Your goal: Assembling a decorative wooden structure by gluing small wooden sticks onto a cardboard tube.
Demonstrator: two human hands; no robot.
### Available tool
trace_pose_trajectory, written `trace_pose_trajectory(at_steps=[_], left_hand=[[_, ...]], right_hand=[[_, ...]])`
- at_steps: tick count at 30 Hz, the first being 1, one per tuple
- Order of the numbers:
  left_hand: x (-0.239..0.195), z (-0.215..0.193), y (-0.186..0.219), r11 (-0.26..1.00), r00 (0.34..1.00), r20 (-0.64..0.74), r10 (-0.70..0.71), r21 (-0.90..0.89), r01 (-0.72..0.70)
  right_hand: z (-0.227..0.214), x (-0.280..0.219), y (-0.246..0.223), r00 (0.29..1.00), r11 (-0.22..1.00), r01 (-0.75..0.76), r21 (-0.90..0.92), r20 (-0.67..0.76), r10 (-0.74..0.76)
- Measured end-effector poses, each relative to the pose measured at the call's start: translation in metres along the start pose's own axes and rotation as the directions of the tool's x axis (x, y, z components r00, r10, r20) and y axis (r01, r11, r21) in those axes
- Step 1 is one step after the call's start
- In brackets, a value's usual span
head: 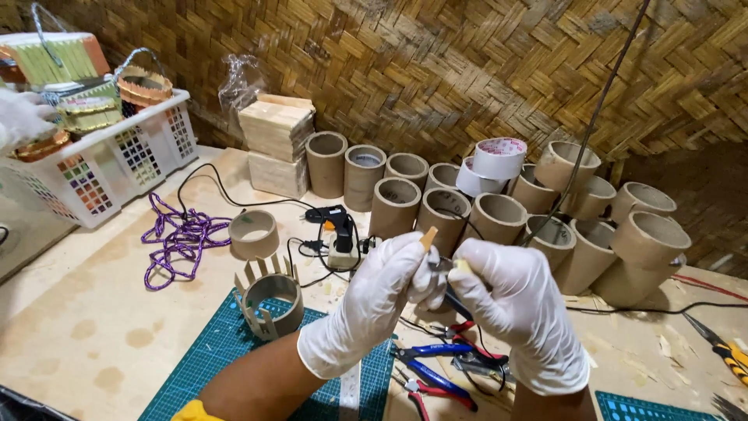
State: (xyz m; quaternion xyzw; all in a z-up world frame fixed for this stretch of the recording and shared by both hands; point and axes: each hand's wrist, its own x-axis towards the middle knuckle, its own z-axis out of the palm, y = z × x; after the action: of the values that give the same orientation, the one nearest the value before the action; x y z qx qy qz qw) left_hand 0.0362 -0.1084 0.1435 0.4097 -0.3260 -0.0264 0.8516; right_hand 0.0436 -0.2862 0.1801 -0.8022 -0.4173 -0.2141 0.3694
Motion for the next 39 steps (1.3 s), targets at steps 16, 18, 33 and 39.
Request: trace_pose_trajectory(at_steps=[16, 18, 33, 39], left_hand=[[-0.003, -0.010, -0.024, 0.989, 0.996, 0.009, -0.086, -0.118, 0.086], [-0.004, -0.007, -0.020, 0.980, 0.997, 0.046, -0.057, -0.187, 0.065], [-0.011, -0.011, -0.029, 0.960, 0.999, 0.042, -0.030, -0.276, 0.040], [-0.008, -0.001, -0.016, 0.937, 0.998, 0.049, -0.043, -0.346, 0.058]], right_hand=[[0.002, -0.014, 0.012, 0.995, 0.993, -0.092, -0.075, -0.039, 0.090], [0.004, -0.014, 0.017, 0.995, 0.988, -0.094, -0.124, -0.023, 0.092], [0.004, -0.010, 0.007, 0.985, 0.983, -0.174, 0.049, 0.008, 0.174], [0.003, -0.005, 0.001, 0.985, 0.982, -0.171, -0.084, -0.014, 0.171]])
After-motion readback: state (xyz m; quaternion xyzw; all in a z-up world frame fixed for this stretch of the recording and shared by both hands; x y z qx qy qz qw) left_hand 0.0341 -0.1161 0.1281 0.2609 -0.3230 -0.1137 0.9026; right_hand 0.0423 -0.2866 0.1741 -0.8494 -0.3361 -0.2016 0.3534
